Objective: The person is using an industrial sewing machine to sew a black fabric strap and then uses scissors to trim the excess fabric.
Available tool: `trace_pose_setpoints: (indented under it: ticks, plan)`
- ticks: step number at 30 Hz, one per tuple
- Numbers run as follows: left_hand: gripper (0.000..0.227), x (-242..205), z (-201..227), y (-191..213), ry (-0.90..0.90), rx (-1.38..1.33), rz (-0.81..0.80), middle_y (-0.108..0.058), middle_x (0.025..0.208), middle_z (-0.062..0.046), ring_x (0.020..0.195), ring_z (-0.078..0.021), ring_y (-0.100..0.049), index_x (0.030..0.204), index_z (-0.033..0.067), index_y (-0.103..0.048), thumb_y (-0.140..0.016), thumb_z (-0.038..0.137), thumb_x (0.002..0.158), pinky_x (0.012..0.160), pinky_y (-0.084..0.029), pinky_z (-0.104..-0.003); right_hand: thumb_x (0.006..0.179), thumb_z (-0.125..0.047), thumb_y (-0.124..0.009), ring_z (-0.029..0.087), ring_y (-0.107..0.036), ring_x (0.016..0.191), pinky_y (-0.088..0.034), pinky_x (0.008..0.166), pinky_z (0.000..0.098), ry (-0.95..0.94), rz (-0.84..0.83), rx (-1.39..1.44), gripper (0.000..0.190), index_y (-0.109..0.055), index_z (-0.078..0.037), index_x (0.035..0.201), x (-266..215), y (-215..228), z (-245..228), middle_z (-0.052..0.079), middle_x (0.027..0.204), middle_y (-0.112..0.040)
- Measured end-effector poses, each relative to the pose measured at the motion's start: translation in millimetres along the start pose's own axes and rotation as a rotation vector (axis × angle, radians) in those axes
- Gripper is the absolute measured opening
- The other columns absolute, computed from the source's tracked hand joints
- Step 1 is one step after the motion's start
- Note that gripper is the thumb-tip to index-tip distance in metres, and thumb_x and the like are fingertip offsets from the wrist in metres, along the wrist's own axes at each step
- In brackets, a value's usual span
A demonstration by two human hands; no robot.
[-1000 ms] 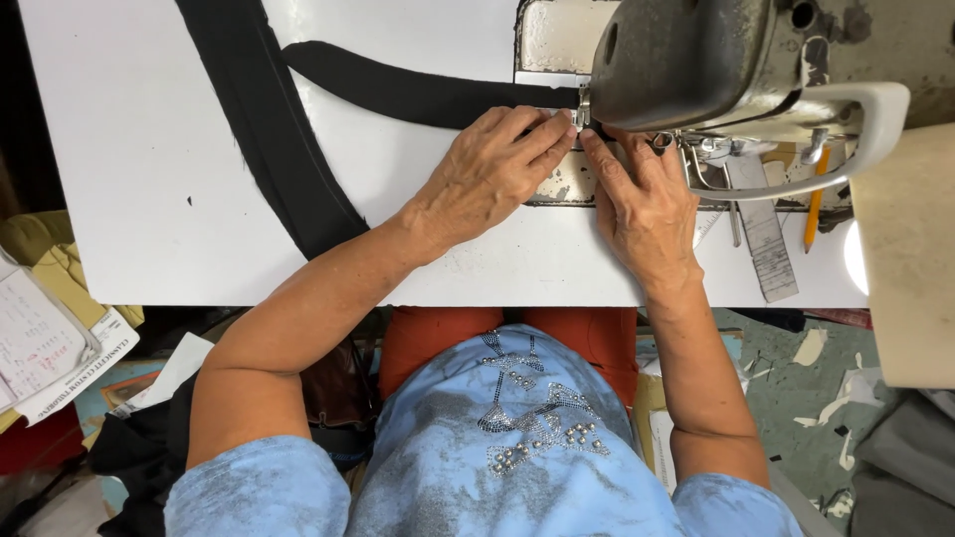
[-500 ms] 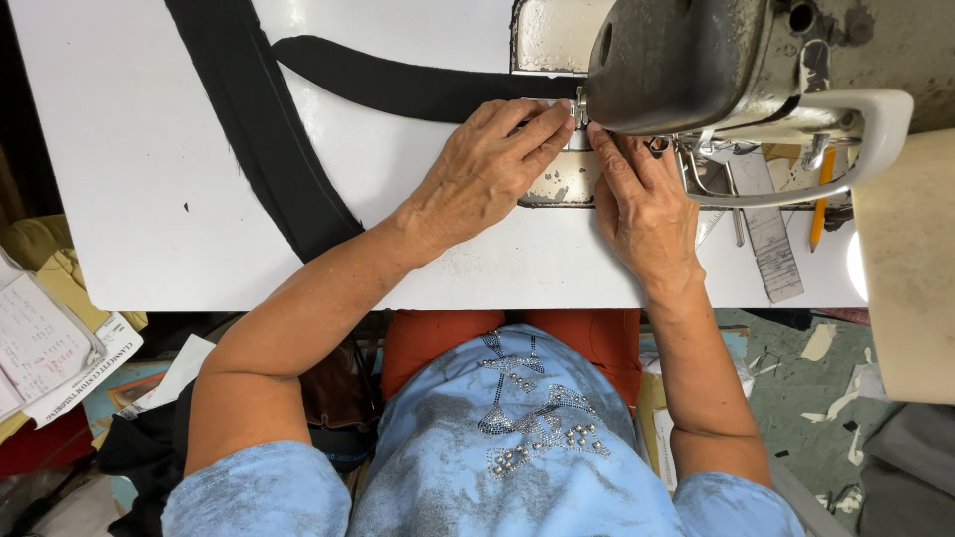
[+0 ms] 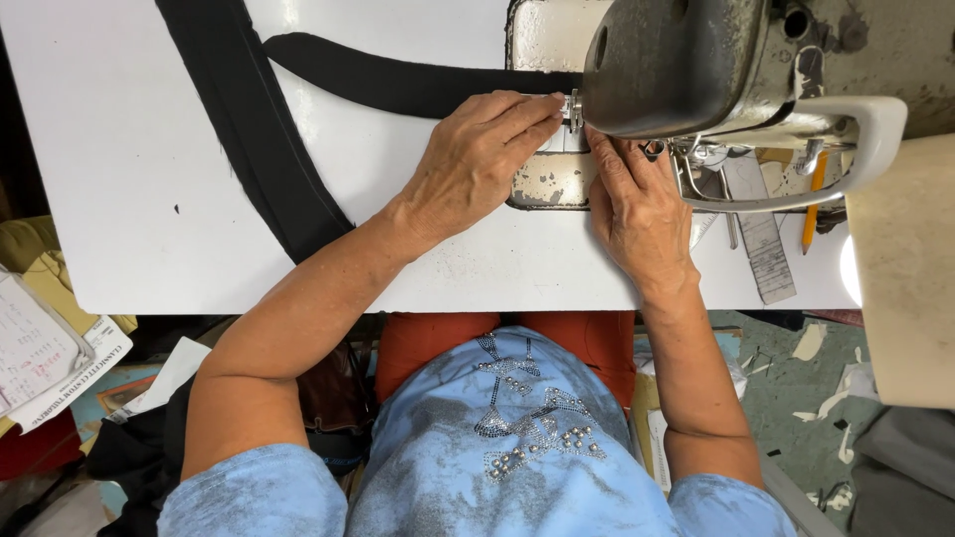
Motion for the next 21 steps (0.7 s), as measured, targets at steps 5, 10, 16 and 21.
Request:
trace_pose_setpoints:
  ticks: [5,10,16,21]
  plan:
    - [0.028,-0.8,-0.2,-1.8,-0.007,0.037,-0.012,-0.073,0.139,-0.012,0.118,-0.0275,-0.072,0.131,-0.0021,-0.076,-0.073,-0.010,0.105,0.098,-0.064,-0.039,0.108,0.004,-0.064,0.042,-0.060,0.102,-0.061,0.070,0.0506,0.011,0.001,0.000,0.056,-0.057,-0.007,0.162,-0.5,-1.2,0.4,0.012,0.147,-0.069]
    - [0.028,-1.8,-1.0,-4.6,-0.007,0.036,-0.030,-0.072,0.141,-0.012,0.119,-0.0280,-0.071,0.131,-0.0029,-0.076,-0.073,-0.010,0.104,0.097,-0.063,-0.040,0.106,0.008,-0.064,0.044,-0.062,0.105,-0.062,0.070,0.0504,0.023,0.021,-0.002,0.057,-0.058,-0.005,0.161,0.3,0.3,-0.7,0.014,0.148,-0.068]
    - [0.029,-1.7,-1.8,-5.1,0.003,0.023,-0.037,-0.071,0.141,-0.011,0.119,-0.0276,-0.071,0.133,-0.0028,-0.075,-0.073,-0.009,0.105,0.098,-0.063,-0.039,0.108,0.004,-0.065,0.043,-0.063,0.106,-0.062,0.063,0.0502,0.002,0.000,-0.033,0.059,-0.055,-0.010,0.164,-2.5,-4.3,3.0,0.011,0.154,-0.066]
    - [0.024,0.5,-0.6,-0.8,-0.009,0.042,-0.019,-0.069,0.141,-0.014,0.121,-0.0310,-0.065,0.131,-0.0018,-0.074,-0.068,-0.006,0.108,0.100,-0.058,-0.044,0.106,0.006,-0.064,0.044,-0.063,0.111,-0.061,0.063,0.0511,0.009,0.018,-0.020,0.061,-0.056,-0.009,0.164,-0.7,-0.7,0.9,0.012,0.156,-0.065]
Point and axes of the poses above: each hand's wrist, its own x-axis towards the middle knuckle, its own y-axis out of the back of the hand, z = x × y, the point moved 9 cm from there along x, towards the middle knuckle
